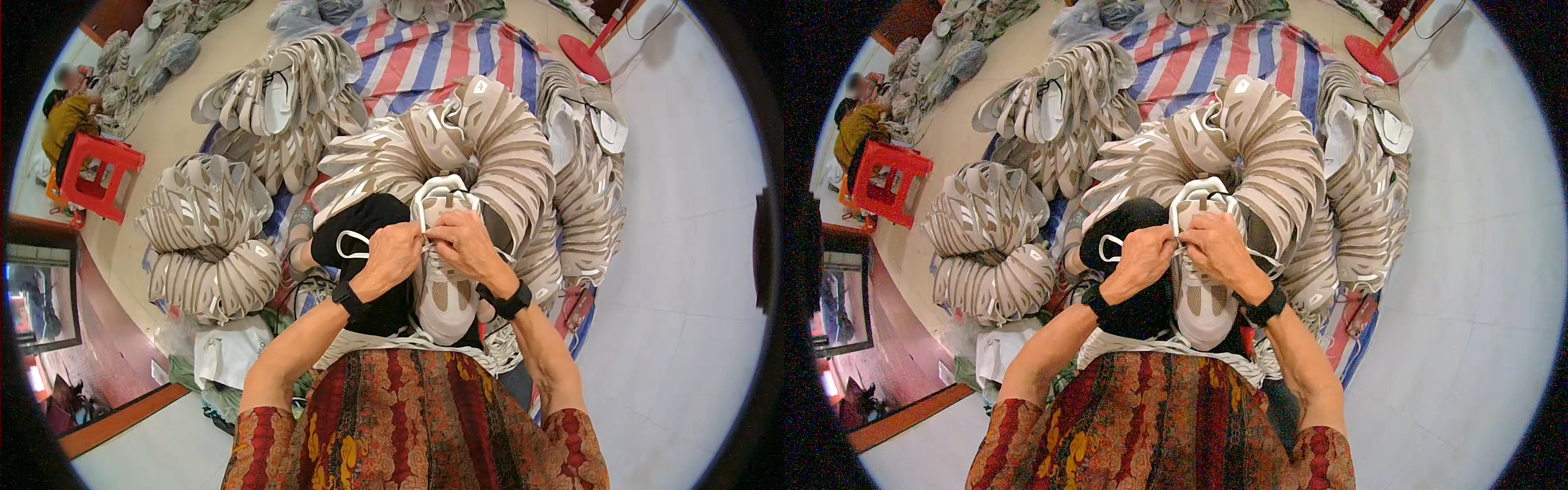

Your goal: The recorder is threading laces into a white sneaker while sitting in a manufacturing/processing area.

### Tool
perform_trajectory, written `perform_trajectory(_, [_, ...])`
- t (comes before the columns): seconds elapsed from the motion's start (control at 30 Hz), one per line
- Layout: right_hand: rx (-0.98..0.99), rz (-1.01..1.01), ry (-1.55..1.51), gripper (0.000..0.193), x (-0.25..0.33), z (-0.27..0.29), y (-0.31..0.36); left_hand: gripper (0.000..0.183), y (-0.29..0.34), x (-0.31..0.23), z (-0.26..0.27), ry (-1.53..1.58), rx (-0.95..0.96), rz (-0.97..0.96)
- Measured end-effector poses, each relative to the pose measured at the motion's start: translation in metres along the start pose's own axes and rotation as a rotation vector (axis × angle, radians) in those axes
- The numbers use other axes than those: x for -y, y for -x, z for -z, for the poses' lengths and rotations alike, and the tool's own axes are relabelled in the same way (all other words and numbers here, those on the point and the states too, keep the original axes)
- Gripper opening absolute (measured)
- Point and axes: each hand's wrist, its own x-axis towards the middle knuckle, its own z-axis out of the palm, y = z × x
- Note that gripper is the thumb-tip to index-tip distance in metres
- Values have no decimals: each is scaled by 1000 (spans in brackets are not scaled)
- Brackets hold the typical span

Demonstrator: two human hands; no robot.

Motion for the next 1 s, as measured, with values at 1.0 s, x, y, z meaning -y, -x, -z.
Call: perform_trajectory(1.0, [27, 85, 218, 25, -28, 38, 18, 9, 12, 3, 21, 1062, 360, 786])
